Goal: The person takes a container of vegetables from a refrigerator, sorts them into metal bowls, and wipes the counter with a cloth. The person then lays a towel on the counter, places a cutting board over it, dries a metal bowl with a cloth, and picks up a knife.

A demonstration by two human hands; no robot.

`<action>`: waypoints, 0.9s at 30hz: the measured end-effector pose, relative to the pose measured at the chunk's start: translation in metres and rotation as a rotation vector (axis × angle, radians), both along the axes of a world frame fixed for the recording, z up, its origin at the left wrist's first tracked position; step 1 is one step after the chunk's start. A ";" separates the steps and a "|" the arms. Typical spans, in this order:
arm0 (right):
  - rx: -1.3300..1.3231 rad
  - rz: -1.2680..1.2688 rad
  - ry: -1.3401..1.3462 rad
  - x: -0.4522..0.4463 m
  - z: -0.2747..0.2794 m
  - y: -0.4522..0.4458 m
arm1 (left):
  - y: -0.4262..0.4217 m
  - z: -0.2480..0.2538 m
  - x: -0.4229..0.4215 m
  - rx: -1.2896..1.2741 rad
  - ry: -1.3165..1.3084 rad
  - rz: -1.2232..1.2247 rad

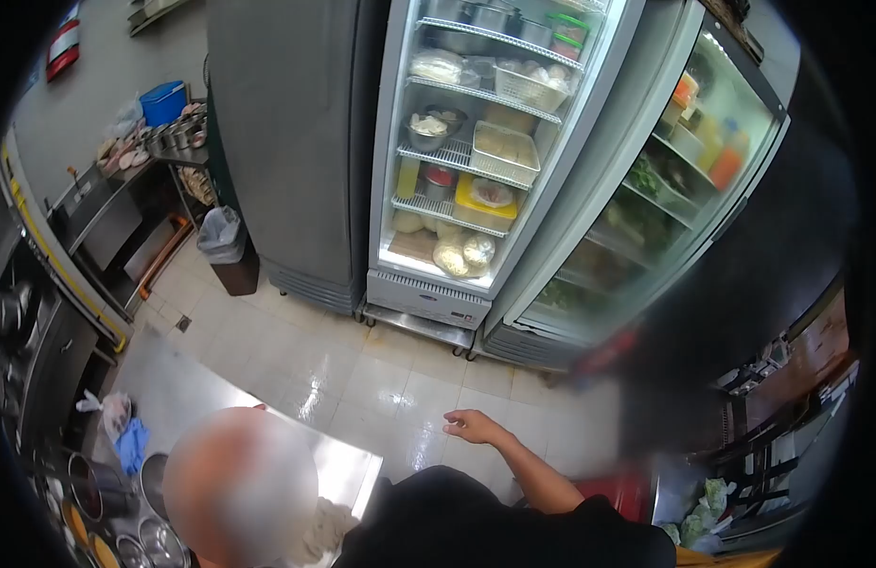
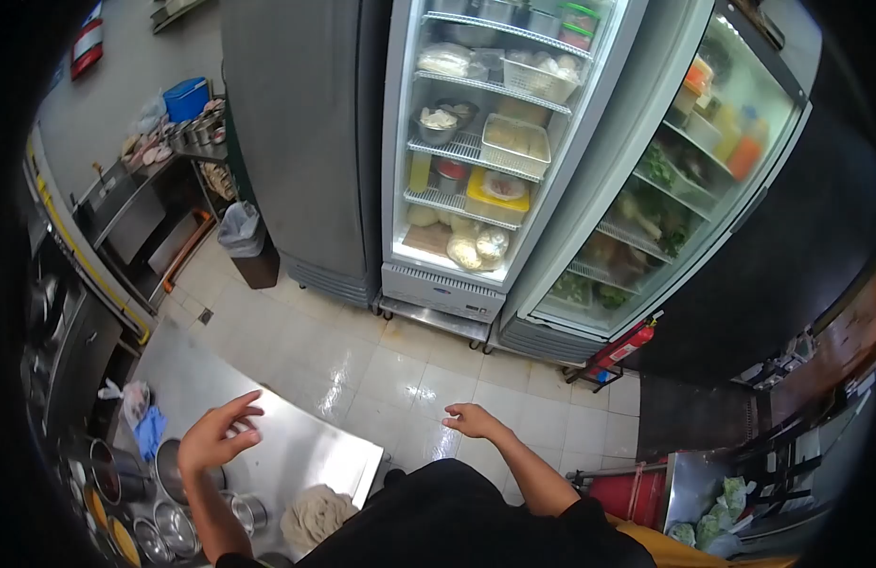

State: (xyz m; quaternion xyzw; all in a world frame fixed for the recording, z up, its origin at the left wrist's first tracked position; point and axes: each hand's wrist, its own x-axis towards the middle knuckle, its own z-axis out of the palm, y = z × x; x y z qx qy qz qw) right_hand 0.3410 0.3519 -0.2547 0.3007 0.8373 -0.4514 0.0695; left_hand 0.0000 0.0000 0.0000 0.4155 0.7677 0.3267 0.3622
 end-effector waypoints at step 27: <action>0.165 -0.276 -0.073 -0.084 -0.046 0.406 | 0.762 0.126 -0.293 1.127 -0.169 0.589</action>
